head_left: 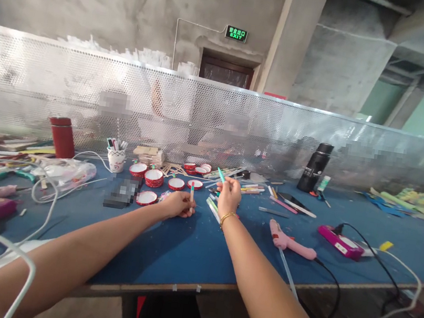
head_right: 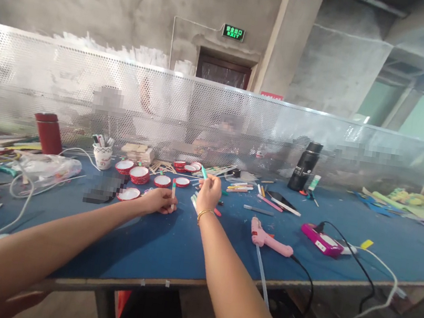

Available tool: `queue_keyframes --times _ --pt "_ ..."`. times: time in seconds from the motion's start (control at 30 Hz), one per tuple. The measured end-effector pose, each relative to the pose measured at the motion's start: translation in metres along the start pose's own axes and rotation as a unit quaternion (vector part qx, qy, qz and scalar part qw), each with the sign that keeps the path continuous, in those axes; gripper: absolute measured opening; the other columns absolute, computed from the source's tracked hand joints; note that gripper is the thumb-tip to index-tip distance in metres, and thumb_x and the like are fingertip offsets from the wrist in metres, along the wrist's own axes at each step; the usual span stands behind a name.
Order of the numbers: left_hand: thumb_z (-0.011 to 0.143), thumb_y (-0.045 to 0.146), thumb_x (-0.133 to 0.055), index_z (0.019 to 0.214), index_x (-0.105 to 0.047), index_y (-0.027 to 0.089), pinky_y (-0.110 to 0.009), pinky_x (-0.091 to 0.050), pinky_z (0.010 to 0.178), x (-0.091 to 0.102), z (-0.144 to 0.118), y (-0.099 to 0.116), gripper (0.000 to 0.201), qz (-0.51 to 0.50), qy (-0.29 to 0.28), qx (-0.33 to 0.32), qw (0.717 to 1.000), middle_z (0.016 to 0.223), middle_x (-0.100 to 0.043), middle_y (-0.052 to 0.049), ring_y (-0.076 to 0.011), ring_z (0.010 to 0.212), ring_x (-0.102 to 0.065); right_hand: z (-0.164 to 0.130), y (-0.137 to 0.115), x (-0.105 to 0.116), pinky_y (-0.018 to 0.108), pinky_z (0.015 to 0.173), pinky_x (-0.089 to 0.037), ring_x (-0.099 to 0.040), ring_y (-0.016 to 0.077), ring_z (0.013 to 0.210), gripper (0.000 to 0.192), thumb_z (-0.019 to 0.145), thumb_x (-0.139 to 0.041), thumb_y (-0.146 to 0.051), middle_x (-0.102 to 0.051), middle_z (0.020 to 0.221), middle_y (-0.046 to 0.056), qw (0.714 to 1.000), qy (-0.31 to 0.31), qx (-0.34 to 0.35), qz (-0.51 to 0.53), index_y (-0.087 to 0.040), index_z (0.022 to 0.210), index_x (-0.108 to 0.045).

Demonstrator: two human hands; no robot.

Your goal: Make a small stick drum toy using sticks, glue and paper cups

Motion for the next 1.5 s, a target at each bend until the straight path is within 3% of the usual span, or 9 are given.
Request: queue_keyframes --times 0.1,0.23,0.37,0.47,0.67,0.8,1.0,1.27,1.5 --pt "0.075 0.031 -0.088 0.078 -0.064 0.018 -0.022 -0.052 0.058 0.0 0.001 0.0 0.028 -0.001 -0.005 0.005 1.0 0.069 -0.073 0.0 -0.0117 0.059 -0.066 0.015 0.003 -0.004 0.025 0.06 -0.052 -0.073 0.0192 0.079 0.036 0.083 -0.058 -0.034 -0.076 0.095 0.009 0.996 -0.02 -0.086 -0.021 -0.016 0.113 -0.063" --pt "0.082 0.028 -0.081 0.077 -0.065 0.017 -0.021 -0.051 0.057 0.0 0.004 -0.001 0.02 0.008 -0.017 0.0 1.0 0.068 -0.073 -0.001 -0.0108 0.057 -0.065 0.032 -0.005 -0.005 0.023 0.054 -0.047 -0.07 0.0169 0.066 0.023 0.081 -0.06 -0.02 -0.074 0.078 0.005 0.979 -0.124 -0.148 -0.061 -0.016 0.101 -0.07" --pt "0.083 0.026 -0.079 0.079 -0.065 0.017 -0.02 -0.051 0.057 0.001 0.008 -0.004 0.016 0.002 -0.021 -0.005 1.0 0.071 -0.074 -0.001 -0.0107 0.058 -0.066 0.045 -0.016 0.015 0.026 0.065 -0.05 -0.071 0.0161 0.069 0.016 0.074 -0.067 -0.013 -0.076 0.079 0.002 0.963 -0.192 -0.077 -0.173 -0.018 0.088 -0.072" --pt "0.083 0.027 -0.078 0.078 -0.065 0.018 -0.019 -0.05 0.057 0.001 0.01 -0.006 0.016 0.01 -0.024 -0.006 1.0 0.07 -0.073 -0.001 -0.0107 0.058 -0.066 0.049 -0.014 0.042 0.028 0.073 -0.049 -0.071 0.0191 0.079 0.005 0.073 -0.073 -0.019 -0.078 0.084 0.003 0.929 -0.221 -0.002 -0.297 -0.021 0.077 -0.073" --pt "0.079 0.031 -0.08 0.079 -0.066 0.019 -0.02 -0.05 0.058 0.003 0.011 -0.006 0.018 0.024 -0.026 -0.013 0.999 0.072 -0.074 0.0 -0.012 0.06 -0.066 0.046 -0.001 0.074 0.025 0.06 -0.037 -0.061 0.0166 0.063 0.007 0.072 -0.071 -0.021 -0.069 0.069 0.0 0.879 -0.221 0.005 -0.422 -0.022 0.072 -0.065" --pt "0.081 0.029 -0.077 0.08 -0.068 0.02 -0.021 -0.051 0.058 0.004 0.011 -0.006 0.013 0.028 -0.022 -0.01 0.999 0.074 -0.075 -0.001 -0.013 0.062 -0.067 0.046 -0.007 0.06 0.025 0.056 -0.031 -0.058 0.0161 0.062 0.004 0.082 -0.059 -0.023 -0.069 0.073 0.002 0.867 -0.202 0.034 -0.454 -0.022 0.079 -0.061" --pt "0.082 0.03 -0.076 0.078 -0.067 0.02 -0.02 -0.05 0.058 0.003 0.012 -0.007 0.014 0.026 -0.028 -0.016 0.999 0.071 -0.074 -0.001 -0.0127 0.061 -0.066 0.057 -0.006 0.021 0.026 0.057 -0.034 -0.066 0.0186 0.071 0.023 0.076 -0.075 -0.033 -0.07 0.071 0.005 0.795 -0.29 0.041 -0.532 -0.022 0.062 -0.061" --pt "0.079 0.032 -0.08 0.076 -0.066 0.021 -0.022 -0.051 0.06 0.0 0.01 -0.008 0.019 0.013 -0.023 -0.005 1.0 0.073 -0.074 -0.001 -0.014 0.062 -0.066 0.07 0.019 -0.025 0.024 0.054 -0.042 -0.067 0.0176 0.059 0.032 0.056 -0.09 -0.029 -0.06 0.05 0.0 0.776 -0.306 0.044 -0.55 -0.022 0.052 -0.059" --pt "0.076 0.035 -0.084 0.073 -0.065 0.021 -0.022 -0.051 0.059 -0.002 0.004 -0.004 0.024 0.01 -0.024 -0.003 1.0 0.073 -0.074 -0.001 -0.0151 0.065 -0.068 0.062 0.014 -0.027 0.027 0.062 -0.047 -0.073 0.0241 0.075 0.028 0.056 -0.084 -0.016 -0.07 0.065 0.007 0.762 -0.312 0.038 -0.566 -0.021 0.053 -0.057"
Point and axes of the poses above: each hand's wrist, its own z-axis towards the middle knuckle, its own x-axis out of the back of the hand, y = z × x, the point moved 1 cm from there along z, towards the middle knuckle
